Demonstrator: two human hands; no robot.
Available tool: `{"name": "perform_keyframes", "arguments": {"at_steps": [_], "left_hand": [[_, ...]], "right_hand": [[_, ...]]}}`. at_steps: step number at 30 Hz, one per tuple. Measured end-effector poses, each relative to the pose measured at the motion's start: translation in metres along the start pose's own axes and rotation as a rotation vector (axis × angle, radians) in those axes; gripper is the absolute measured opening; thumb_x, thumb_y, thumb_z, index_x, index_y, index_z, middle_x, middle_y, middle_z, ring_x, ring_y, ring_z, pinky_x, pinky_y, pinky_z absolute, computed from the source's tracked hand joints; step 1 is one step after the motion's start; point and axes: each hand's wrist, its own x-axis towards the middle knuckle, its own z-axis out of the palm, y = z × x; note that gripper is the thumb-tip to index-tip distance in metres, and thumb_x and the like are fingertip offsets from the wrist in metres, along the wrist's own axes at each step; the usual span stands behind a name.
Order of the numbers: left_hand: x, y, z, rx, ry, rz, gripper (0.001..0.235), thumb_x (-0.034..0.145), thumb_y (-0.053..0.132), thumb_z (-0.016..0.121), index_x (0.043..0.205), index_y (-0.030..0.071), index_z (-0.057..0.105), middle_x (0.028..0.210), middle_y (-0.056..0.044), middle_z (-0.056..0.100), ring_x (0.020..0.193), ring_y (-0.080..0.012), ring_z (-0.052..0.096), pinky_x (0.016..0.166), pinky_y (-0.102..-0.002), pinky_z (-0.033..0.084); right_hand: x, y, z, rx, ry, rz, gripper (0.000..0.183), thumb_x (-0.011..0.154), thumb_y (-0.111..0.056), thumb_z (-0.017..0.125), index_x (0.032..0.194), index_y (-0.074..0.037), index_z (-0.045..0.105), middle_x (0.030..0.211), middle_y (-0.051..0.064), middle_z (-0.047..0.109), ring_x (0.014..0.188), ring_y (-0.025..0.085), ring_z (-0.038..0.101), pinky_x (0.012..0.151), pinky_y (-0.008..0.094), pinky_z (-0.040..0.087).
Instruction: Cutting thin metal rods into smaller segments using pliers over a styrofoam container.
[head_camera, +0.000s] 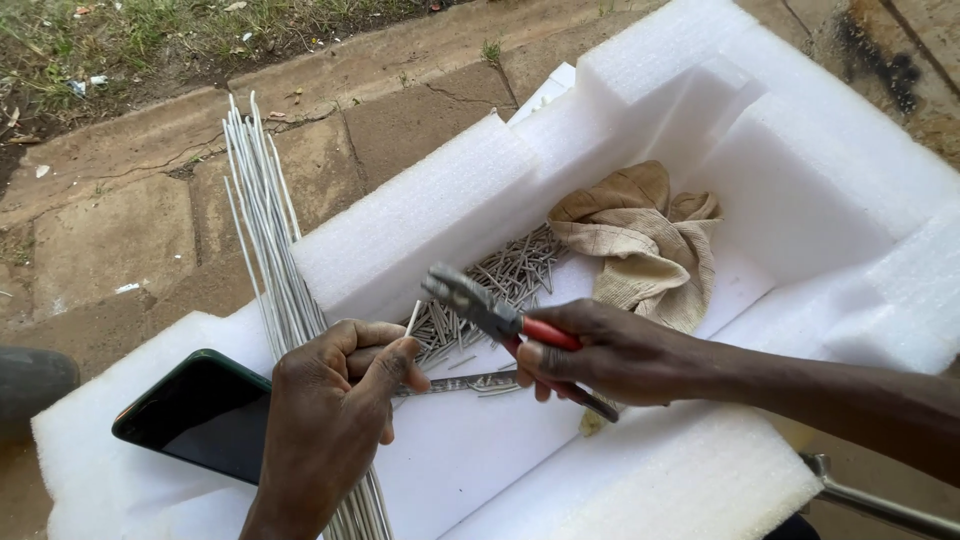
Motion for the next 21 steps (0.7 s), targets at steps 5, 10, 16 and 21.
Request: {"name": "perform_keyframes", "arguments": {"at_steps": [5,10,16,21], "left_hand": [[0.0,-0.005,0.005,-0.019,0.015,0.046,0.017,0.09,0.012,0.068,0.095,0.002,0.081,0.064,-0.01,0.079,0.048,-0.0121,0.054,0.045,-0.027,0.044],[-0.004,-0.005,0.009,-0.035,0.004,0.109,0.022,0.089,0.008,0.065,0.102,0.003,0.082,0.067,-0.007,0.08,0.042,-0.008,0.04,0.039,-0.026,0.029],[-0.013,0.005,0.015,0.059,-0.041,0.121,0.017,0.092,0.016,0.067,0.091,0.003,0.078,0.073,-0.004,0.083,0.042,-0.0118,0.053,0.046,-0.03,0.053],[-0.017,0.002,0.013,-0.003,-0.061,0.353,0.021,0.09,0.0,0.067,0.109,-0.008,0.072,0.068,-0.013,0.078,0.042,-0.0102,0.06,0.048,-0.025,0.047]], "right_hand": [[0.0,-0.004,0.0,-0.188,0.001,-0.119,0.03,0.101,-0.042,0.053,0.097,-0.015,0.066,0.075,0.0,0.056,0.059,0.013,0.044,0.055,0.029,0.035],[-0.002,-0.002,0.001,-0.382,-0.004,-0.084,0.034,0.1,-0.049,0.052,0.092,-0.017,0.062,0.067,0.0,0.048,0.059,0.015,0.044,0.057,0.033,0.035],[-0.001,0.004,-0.001,-0.487,0.017,-0.14,0.035,0.1,-0.049,0.051,0.09,-0.017,0.06,0.067,0.002,0.056,0.06,0.018,0.049,0.058,0.036,0.037],[-0.004,0.007,-0.002,-0.26,0.097,-0.251,0.033,0.102,-0.028,0.056,0.11,-0.001,0.073,0.067,0.015,0.067,0.063,0.027,0.067,0.064,0.037,0.054]]}}
